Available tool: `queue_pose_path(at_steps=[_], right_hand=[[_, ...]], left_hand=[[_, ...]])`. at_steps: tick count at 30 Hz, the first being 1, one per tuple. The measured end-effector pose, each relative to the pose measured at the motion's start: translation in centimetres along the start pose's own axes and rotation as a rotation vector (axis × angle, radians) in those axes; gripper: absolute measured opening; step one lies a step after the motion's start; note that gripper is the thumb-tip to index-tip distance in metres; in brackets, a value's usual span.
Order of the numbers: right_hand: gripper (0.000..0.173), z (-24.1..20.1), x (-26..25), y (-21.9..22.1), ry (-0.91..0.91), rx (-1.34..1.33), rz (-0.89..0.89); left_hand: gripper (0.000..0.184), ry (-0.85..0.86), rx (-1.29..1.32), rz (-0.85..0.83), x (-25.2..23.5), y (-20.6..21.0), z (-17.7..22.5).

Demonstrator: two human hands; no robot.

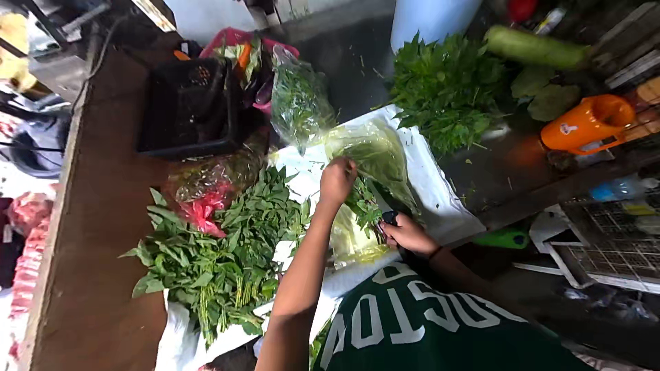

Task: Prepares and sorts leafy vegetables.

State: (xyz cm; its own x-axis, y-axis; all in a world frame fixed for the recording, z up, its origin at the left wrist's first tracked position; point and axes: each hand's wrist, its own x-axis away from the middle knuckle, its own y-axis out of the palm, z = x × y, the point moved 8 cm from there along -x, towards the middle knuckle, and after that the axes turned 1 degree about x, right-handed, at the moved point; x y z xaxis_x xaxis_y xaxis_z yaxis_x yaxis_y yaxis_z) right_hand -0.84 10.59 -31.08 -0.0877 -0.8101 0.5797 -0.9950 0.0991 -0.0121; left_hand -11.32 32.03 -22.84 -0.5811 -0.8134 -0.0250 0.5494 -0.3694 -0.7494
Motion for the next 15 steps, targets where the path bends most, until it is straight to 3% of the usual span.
queue_pose_path(at_steps=[4,7,12,15], right_hand=[[0.029,-2.0,-3.5,1.7,0.031,-0.044,0.095],[0.027,-5.0,-4.3,1.7,0.009,0.003,0.106],[0.02,-8.4,-1.3,0.2,-0.071,0.021,0.022],[0.019,-7.7,2.1,-1.5,-0.143,-0.137,0.075]], left_hand=[[0.013,0.104,0.01,0.053,2.4,-1.2,1.9],[0.009,0.159,-0.001,0.135,2.4,-1.1,0.9],[0.011,0.141,0.001,0.206,2.6,-0.4,-1.5],[0.015,-0.01,0.019,0.242,1.8,0.3,-5.8]])
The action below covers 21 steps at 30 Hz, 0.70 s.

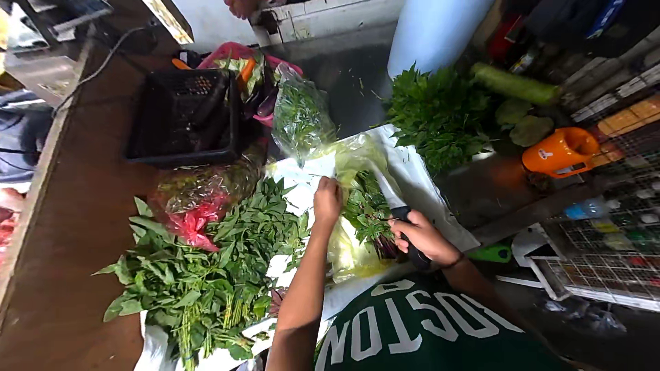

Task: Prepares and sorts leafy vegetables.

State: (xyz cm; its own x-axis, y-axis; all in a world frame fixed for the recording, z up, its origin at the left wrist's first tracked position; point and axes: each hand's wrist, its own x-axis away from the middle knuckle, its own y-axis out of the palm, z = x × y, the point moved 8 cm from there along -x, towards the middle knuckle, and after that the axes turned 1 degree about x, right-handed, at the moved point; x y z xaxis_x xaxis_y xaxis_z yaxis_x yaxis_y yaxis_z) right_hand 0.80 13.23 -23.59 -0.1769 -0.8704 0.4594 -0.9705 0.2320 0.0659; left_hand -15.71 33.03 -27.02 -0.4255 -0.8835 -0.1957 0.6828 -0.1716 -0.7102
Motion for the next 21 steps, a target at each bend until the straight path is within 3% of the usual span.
queue_pose_path(at_steps=[3,6,9,12,13,16,17,21], right_hand=[[0.02,0.4,2.5,-3.3,-0.054,-0.081,0.123],[0.015,1.9,3.7,-4.4,-0.039,0.016,0.145],[0.015,2.7,3.7,-2.7,-0.037,0.032,0.09],[0.017,1.6,3.0,-0.2,-0.142,0.026,0.065],[0.019,1.3,2.7,0.3,-0.169,0.049,0.06],[0.022,1.2,2.0,1.2,-0.165,0.086,0.057],[0.023,1.5,2.1,1.1,-0.153,0.08,0.059],[0.024,4.1,2.8,-0.3,-0.074,0.122,0.067]], left_hand=[[0.019,-0.134,0.114,0.07,0.5,-1.6,-3.7],[0.022,-0.126,0.262,0.043,1.1,-2.5,-2.6],[0.052,-0.091,0.346,-0.045,0.5,-2.2,0.9],[0.08,-0.008,0.182,-0.076,-1.3,-0.3,4.0],[0.076,0.014,0.113,-0.076,-2.1,0.6,4.7],[0.033,0.019,-0.018,-0.073,-4.4,3.1,4.1],[0.026,0.01,-0.041,-0.078,-4.7,3.3,3.6],[0.043,0.039,-0.126,-0.094,-4.4,2.2,3.4]])
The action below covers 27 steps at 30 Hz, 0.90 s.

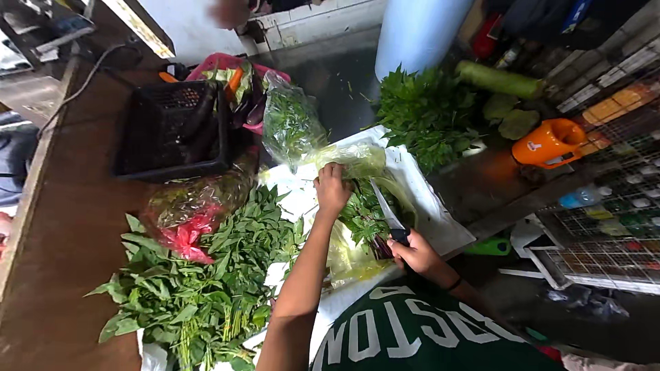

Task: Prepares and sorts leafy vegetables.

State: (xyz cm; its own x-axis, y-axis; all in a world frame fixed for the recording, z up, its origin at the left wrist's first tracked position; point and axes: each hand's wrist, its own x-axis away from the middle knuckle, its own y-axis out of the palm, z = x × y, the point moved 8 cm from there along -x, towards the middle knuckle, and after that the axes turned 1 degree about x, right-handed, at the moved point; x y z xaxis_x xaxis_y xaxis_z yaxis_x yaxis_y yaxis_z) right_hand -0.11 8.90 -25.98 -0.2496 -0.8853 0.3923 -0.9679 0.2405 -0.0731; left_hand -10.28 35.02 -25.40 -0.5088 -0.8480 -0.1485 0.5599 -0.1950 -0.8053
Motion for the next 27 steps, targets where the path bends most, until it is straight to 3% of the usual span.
queue_pose_path(at_steps=[2,7,12,17,21,27], right_hand=[[0.026,2.1,-0.1,-0.2,0.062,0.02,-0.018],[0.033,3.7,-3.8,1.3,0.137,0.107,0.018],[0.04,0.9,-8.4,3.2,0.242,0.102,-0.04],[0.036,-2.7,-10.9,3.4,0.199,0.111,-0.035],[0.027,-5.1,-8.0,2.5,0.102,0.019,-0.081],[0.021,-5.7,-2.3,-4.1,-0.162,-0.261,0.152]], left_hand=[[0.044,-0.014,-0.055,0.016,-0.2,0.8,-0.5],[0.021,0.069,-0.074,0.118,-0.1,1.0,0.1],[0.02,0.206,0.004,0.221,2.1,-1.4,1.5],[0.015,0.34,0.208,0.152,3.5,-0.9,1.3],[0.016,0.272,0.189,0.177,2.9,-1.3,0.2],[0.026,0.002,0.199,0.183,1.4,-3.8,-5.1]])
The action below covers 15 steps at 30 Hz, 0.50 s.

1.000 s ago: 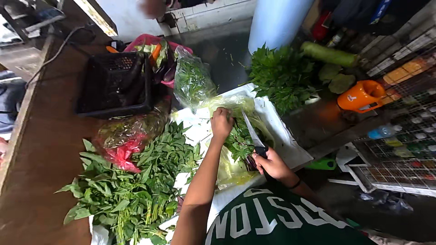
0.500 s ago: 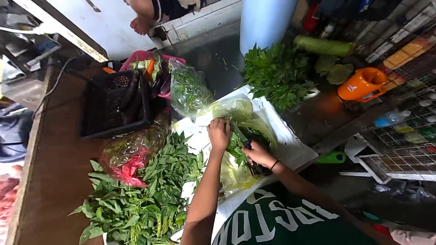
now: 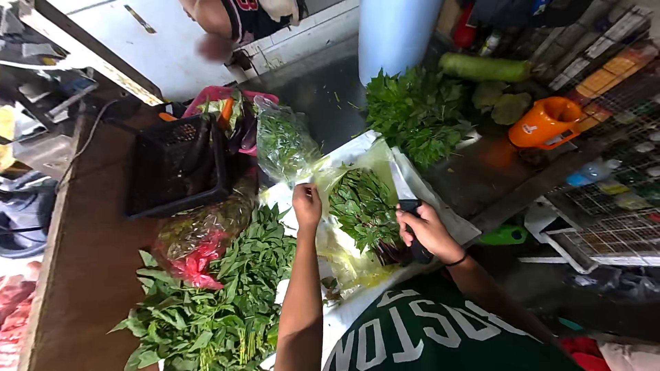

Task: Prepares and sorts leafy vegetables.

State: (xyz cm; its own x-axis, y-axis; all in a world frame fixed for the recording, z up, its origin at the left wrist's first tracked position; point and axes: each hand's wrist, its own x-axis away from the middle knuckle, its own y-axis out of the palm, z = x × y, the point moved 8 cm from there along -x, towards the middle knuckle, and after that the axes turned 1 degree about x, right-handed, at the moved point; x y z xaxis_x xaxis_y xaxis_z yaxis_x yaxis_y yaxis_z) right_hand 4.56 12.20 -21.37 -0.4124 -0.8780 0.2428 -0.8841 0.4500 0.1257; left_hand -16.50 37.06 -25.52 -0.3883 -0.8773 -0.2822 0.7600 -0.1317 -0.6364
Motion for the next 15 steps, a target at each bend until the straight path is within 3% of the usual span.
queue_pose_path(at_steps=[3,7,9,12,15], right_hand=[[0.019,1.6,1.3,-2.0,0.011,0.011,0.02],[0.02,2.8,2.6,-0.5,0.017,-0.034,-0.023],[0.02,2.3,2.4,0.7,0.003,-0.058,-0.048],[0.02,1.7,1.9,2.0,-0.003,-0.076,-0.077],[0.023,1.9,1.0,2.1,0.024,-0.04,-0.058]], left_hand=[[0.028,-0.068,0.101,-0.041,-0.8,-0.4,0.3],[0.081,0.066,0.17,-0.241,-0.7,2.3,6.8],[0.072,0.185,0.094,-0.249,-1.1,4.3,9.2],[0.029,0.308,0.023,-0.157,-1.6,5.6,10.7],[0.026,0.385,-0.019,-0.134,-1.1,4.2,12.0]])
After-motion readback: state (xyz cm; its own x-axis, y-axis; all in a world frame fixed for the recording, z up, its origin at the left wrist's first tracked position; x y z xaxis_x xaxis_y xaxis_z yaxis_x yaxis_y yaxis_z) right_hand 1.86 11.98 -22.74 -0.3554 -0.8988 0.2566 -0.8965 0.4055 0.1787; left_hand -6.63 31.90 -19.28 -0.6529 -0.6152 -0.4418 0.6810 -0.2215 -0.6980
